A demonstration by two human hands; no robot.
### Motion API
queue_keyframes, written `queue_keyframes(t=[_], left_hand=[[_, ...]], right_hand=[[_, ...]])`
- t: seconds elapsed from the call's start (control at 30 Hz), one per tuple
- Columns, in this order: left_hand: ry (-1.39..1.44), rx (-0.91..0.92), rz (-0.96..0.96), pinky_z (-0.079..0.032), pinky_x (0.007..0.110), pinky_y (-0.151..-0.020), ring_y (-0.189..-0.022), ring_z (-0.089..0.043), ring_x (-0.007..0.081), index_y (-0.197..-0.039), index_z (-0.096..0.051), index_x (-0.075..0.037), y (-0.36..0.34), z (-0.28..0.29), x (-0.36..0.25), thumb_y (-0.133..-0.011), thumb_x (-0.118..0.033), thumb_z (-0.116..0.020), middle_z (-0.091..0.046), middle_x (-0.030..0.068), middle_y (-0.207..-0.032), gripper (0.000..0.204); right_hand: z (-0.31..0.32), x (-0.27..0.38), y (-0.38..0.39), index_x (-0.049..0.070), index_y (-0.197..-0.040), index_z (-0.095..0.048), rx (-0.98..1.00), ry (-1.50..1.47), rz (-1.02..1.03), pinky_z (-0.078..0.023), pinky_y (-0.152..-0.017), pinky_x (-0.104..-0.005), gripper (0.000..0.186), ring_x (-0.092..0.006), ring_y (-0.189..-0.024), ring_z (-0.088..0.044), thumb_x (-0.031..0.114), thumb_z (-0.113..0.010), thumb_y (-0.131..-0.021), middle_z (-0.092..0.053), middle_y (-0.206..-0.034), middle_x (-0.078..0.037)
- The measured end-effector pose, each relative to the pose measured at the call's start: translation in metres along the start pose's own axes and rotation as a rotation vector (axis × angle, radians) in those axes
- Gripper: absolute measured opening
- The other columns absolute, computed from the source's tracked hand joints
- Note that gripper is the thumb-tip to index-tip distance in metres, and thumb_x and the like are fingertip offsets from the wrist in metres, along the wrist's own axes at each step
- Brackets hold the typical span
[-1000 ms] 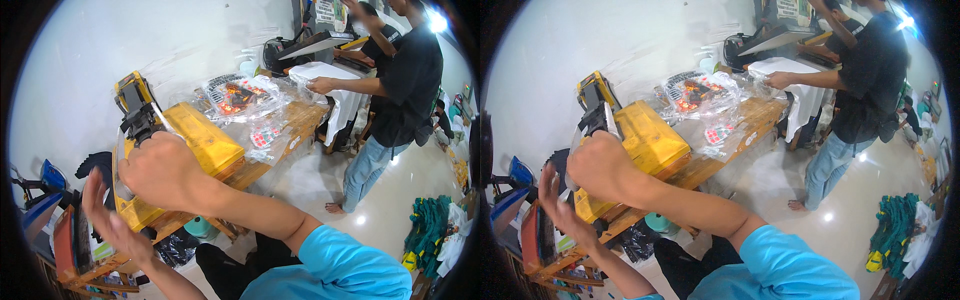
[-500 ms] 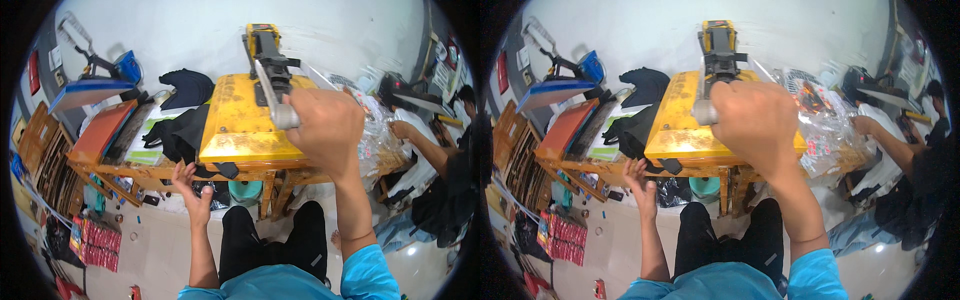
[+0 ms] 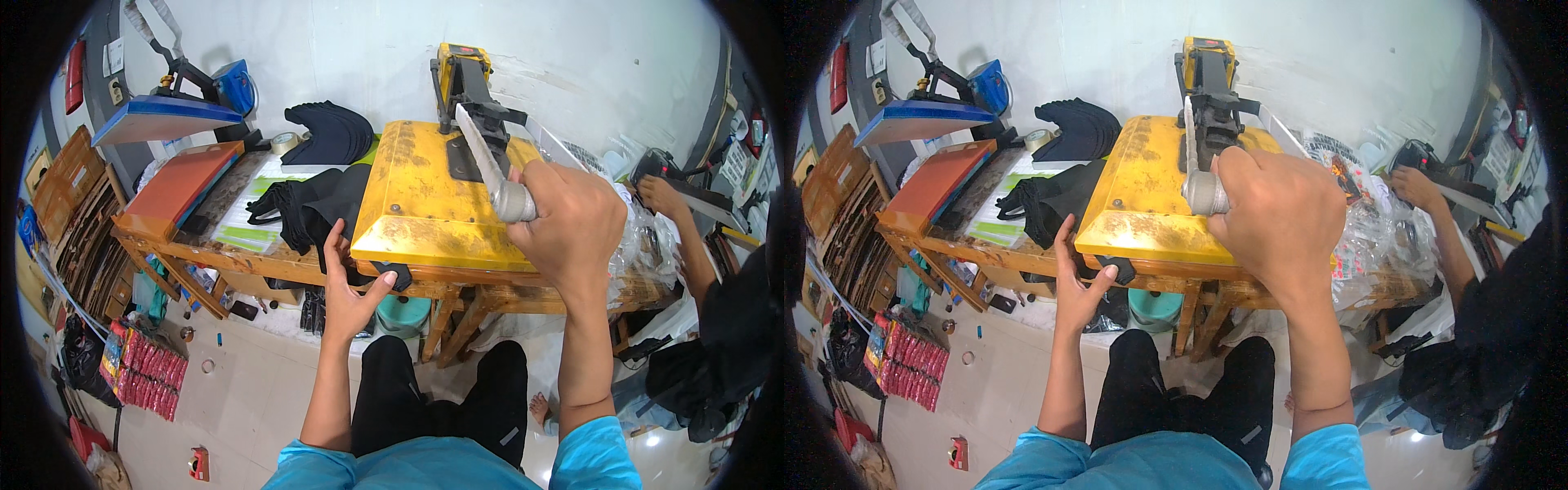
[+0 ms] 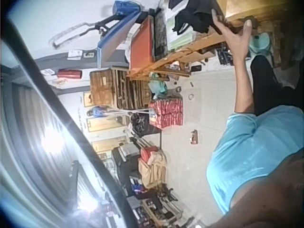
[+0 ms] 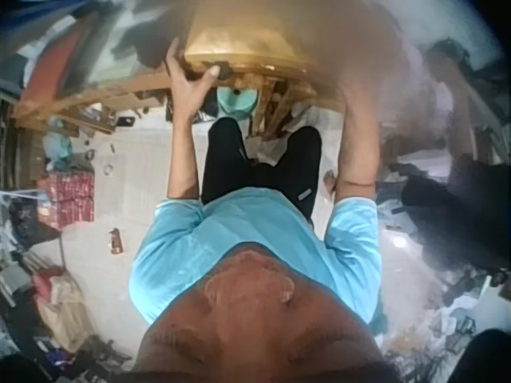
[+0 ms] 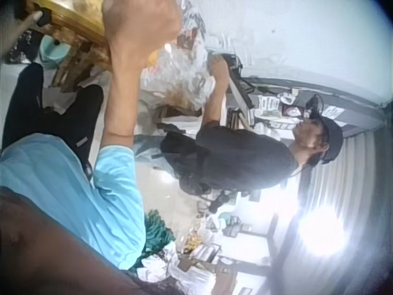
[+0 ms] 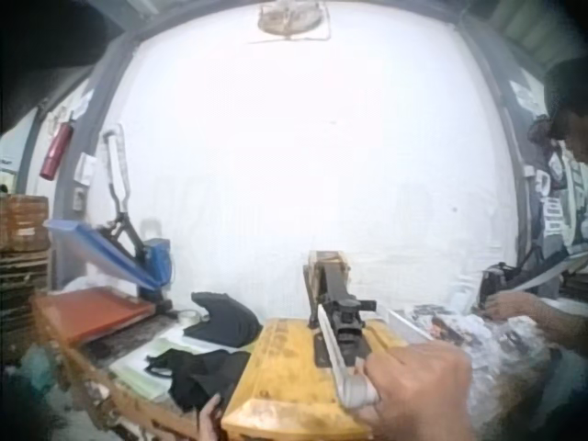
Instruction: The person positions logo transfers onto black fabric pieces, operates a heat press machine by lowering and raising the lever, and moves the completed items aside.
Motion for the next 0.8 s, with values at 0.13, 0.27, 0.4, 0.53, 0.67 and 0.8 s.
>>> queue_keyframes(t=[0.13, 0.27, 0.4, 0.53, 0.67, 0.8], left_hand=[[0.029, 0.019, -0.008, -0.039, 0.044, -0.12, -0.137, -0.056, 0.031, -0.166, -0.032, -0.001, -0.001, -0.002, -0.004, -0.081, -0.03, -0.091, -0.055, 0.0244, -0.149, 0.107], [0.061, 0.039, 0.043, -0.043, 0.042, -0.118, -0.132, -0.061, 0.0292, -0.163, -0.037, 0.001, -0.002, -0.004, -0.01, -0.08, -0.023, -0.09, -0.06, 0.023, -0.147, 0.102], [0.064, 0.035, 0.068, -0.043, 0.041, -0.118, -0.133, -0.061, 0.029, -0.162, -0.037, 0.002, -0.005, -0.005, -0.012, -0.079, -0.02, -0.09, -0.061, 0.023, -0.146, 0.101], [0.065, 0.039, 0.073, -0.043, 0.041, -0.119, -0.134, -0.06, 0.0288, -0.161, -0.038, 0.004, -0.006, -0.006, -0.007, -0.078, -0.02, -0.089, -0.061, 0.0229, -0.146, 0.101], [0.074, 0.029, 0.11, -0.042, 0.041, -0.12, -0.137, -0.059, 0.028, -0.161, -0.038, 0.005, -0.005, -0.003, -0.015, -0.078, -0.02, -0.09, -0.06, 0.0222, -0.147, 0.101], [0.071, 0.057, 0.081, -0.041, 0.041, -0.121, -0.139, -0.057, 0.0273, -0.162, -0.037, 0.003, -0.009, -0.007, -0.005, -0.079, -0.019, -0.091, -0.059, 0.0207, -0.149, 0.102]], right_hand=[[0.002, 0.002, 0.0, 0.013, -0.077, -0.066, -0.002, -0.006, 0.004, -0.043, -0.055, -0.0451, 0.021, -0.0341, -0.059, -0.06, 0.012, -0.082, -0.063, -0.06, -0.066, -0.009], [0.001, 0.001, 0.0, 0.013, -0.078, -0.067, 0.003, -0.004, 0.019, -0.046, -0.057, -0.0441, 0.023, -0.0323, -0.062, -0.063, 0.011, -0.083, -0.061, -0.063, -0.068, -0.008], [0.001, 0.0, 0.0, 0.014, -0.079, -0.068, 0.018, 0.013, 0.029, -0.048, -0.058, -0.0438, 0.024, -0.032, -0.063, -0.064, 0.011, -0.083, -0.061, -0.064, -0.069, -0.007], [0.001, -0.002, 0.001, 0.014, -0.079, -0.068, 0.006, 0.009, 0.034, -0.048, -0.058, -0.0444, 0.022, -0.0328, -0.062, -0.063, 0.009, -0.082, -0.063, -0.063, -0.068, -0.008], [0.0, -0.005, -0.006, 0.014, -0.083, -0.071, -0.02, 0.043, 0.029, -0.05, -0.059, -0.0441, 0.021, -0.0325, -0.065, -0.066, 0.014, -0.082, -0.065, -0.065, -0.07, -0.008], [0.02, -0.026, -0.059, 0.013, -0.087, -0.075, -0.064, 0.172, 0.062, -0.055, -0.062, -0.0453, 0.021, -0.0323, -0.071, -0.072, 0.021, -0.084, -0.07, -0.07, -0.073, -0.01]])
Point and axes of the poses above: each hand's wrist, its own y-axis away from the middle knuckle, its own z-axis out of the back of the hand, x = y × z, the point moved 5 cm from there along -y, towards the middle knuckle
